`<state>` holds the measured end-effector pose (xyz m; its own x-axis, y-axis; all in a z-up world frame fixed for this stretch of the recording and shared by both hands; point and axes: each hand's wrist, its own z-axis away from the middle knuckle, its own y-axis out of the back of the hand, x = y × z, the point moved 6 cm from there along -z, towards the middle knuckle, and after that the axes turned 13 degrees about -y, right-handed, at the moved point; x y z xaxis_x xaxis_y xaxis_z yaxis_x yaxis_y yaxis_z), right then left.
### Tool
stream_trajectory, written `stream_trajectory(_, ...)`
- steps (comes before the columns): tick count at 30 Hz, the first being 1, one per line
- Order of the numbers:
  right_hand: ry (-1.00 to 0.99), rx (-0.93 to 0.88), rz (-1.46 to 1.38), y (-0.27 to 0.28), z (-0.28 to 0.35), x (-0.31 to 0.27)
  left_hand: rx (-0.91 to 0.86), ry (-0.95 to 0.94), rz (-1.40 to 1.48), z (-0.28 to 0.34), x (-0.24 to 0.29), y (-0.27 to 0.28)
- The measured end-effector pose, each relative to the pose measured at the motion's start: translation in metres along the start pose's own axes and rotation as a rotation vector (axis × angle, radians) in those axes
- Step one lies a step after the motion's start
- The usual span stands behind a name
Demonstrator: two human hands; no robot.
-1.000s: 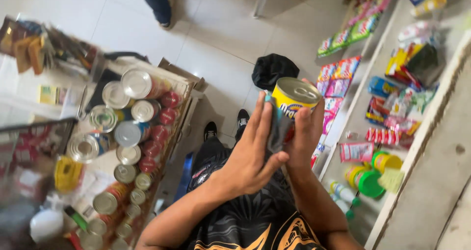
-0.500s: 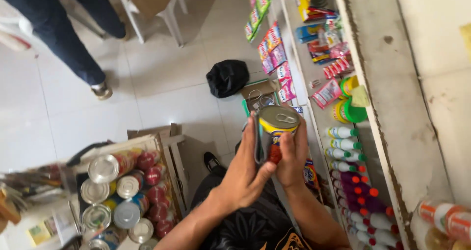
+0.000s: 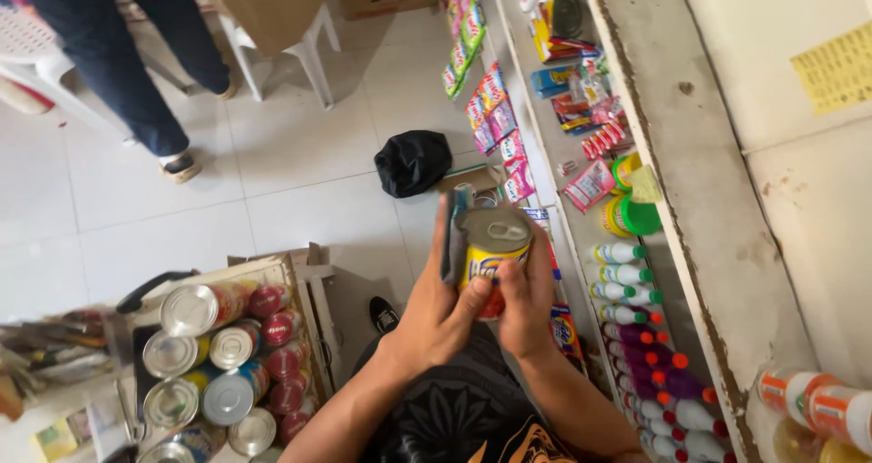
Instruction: Cleaning and wiping various canned goods before placing them on store shelves.
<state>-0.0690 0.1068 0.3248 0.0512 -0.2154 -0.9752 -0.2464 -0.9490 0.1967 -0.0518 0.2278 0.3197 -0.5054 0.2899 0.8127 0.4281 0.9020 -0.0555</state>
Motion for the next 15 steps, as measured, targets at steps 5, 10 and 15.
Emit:
stream_trajectory(5,0.026,0.003,-0.112,-0.003,-0.020,-0.002,-0.015,-0.040,-0.133,0.021,0.015,-0.004)
stream_trajectory(10,-0.017,-0.077,-0.067,-0.023,-0.016,0.003,0.040,-0.148,-0.270,0.021,0.029,0.012)
stream_trajectory(15,0.075,-0.171,-0.061,-0.044,0.001,-0.006,0.147,0.026,-0.145,0.025,0.015,0.038)
